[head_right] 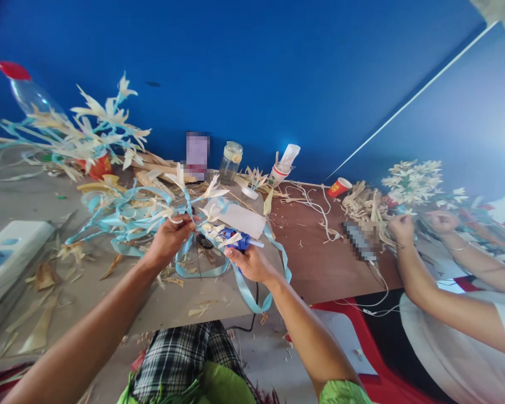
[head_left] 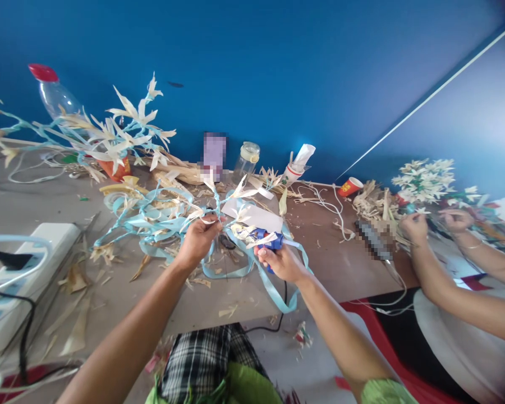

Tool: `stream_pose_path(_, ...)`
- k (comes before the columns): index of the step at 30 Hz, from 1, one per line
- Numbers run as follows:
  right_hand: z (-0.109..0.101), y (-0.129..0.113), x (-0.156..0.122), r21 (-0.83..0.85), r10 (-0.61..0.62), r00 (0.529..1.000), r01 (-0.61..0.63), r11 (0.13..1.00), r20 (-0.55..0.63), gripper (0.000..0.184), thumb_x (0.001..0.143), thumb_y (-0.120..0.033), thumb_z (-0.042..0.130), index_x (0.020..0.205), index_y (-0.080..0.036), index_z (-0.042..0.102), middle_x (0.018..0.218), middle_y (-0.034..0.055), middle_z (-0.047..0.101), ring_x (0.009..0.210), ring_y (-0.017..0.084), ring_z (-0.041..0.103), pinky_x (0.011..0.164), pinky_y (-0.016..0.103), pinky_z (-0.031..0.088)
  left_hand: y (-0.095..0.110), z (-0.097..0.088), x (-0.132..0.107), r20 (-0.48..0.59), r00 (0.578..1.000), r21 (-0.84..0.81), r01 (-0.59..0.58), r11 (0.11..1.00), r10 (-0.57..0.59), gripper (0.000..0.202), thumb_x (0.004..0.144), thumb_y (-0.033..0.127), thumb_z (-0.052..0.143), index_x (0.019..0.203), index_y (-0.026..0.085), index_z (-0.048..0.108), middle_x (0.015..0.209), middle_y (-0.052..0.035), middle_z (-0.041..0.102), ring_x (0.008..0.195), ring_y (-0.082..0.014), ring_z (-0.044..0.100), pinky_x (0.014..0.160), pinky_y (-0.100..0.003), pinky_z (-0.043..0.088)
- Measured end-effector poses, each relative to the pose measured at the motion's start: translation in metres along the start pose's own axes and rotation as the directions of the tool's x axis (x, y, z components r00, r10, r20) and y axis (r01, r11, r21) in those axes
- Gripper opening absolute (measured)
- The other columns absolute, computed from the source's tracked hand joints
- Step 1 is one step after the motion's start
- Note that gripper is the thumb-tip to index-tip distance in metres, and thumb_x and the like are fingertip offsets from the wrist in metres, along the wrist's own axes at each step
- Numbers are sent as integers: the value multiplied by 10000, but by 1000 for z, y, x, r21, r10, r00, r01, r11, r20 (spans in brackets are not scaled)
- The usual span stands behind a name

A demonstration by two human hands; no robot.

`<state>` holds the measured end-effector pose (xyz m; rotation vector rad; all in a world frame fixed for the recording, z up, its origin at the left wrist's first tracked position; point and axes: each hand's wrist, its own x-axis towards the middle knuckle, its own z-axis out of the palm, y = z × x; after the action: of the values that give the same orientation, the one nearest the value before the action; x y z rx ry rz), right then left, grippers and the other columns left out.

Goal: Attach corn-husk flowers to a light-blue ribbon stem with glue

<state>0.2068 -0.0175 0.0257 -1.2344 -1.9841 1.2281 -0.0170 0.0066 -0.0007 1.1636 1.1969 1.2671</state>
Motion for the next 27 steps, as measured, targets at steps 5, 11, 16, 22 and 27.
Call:
stream_pose_path(5,-1,4,-1,14,-6,1000,5,1000,19,420,855,-575,437,704,-198,546,580,-5,489,516,109,451,495,225,388,-2,-2,1,-1,999,1,-35,999,35,304,708,365,631,897,134,687,608,12,544,538,-101,425,534,-242,336)
stream_pose_path(11,-24,8,0,-242,-99,981,56,969,-169,389,851,-554,461,822,-197,610,743,50,628,637,160,572,594,270,452,-3,-1,2,1,1000,-95,-21,995,21,302,679,357,676,873,126,686,606,19,534,524,-87,405,525,-234,331)
stream_pose_path(16,-45,28,27,-677,3,940,-248,693,-342,385,803,-463,576,984,-125,611,983,161,619,939,271,595,803,360,449,-2,2,3,24,999,-169,37,985,-33,320,653,360,711,867,123,695,622,4,545,562,-103,448,551,-237,353)
stream_pose_path(22,-41,30,42,-540,23,886,-302,785,-462,401,832,-352,541,1187,-171,583,1351,169,459,1211,300,466,991,455,361,0,1,2,65,998,-147,27,989,-18,279,651,360,724,810,132,697,665,-9,588,581,-107,463,576,-248,377)
stream_pose_path(27,3,3,59,395,35,994,10,919,-106,319,787,-456,577,951,-207,690,1056,55,679,1051,209,578,952,359,416,-4,0,3,94,995,-115,-15,993,26,274,682,371,698,829,141,684,607,19,545,567,-102,440,554,-239,344)
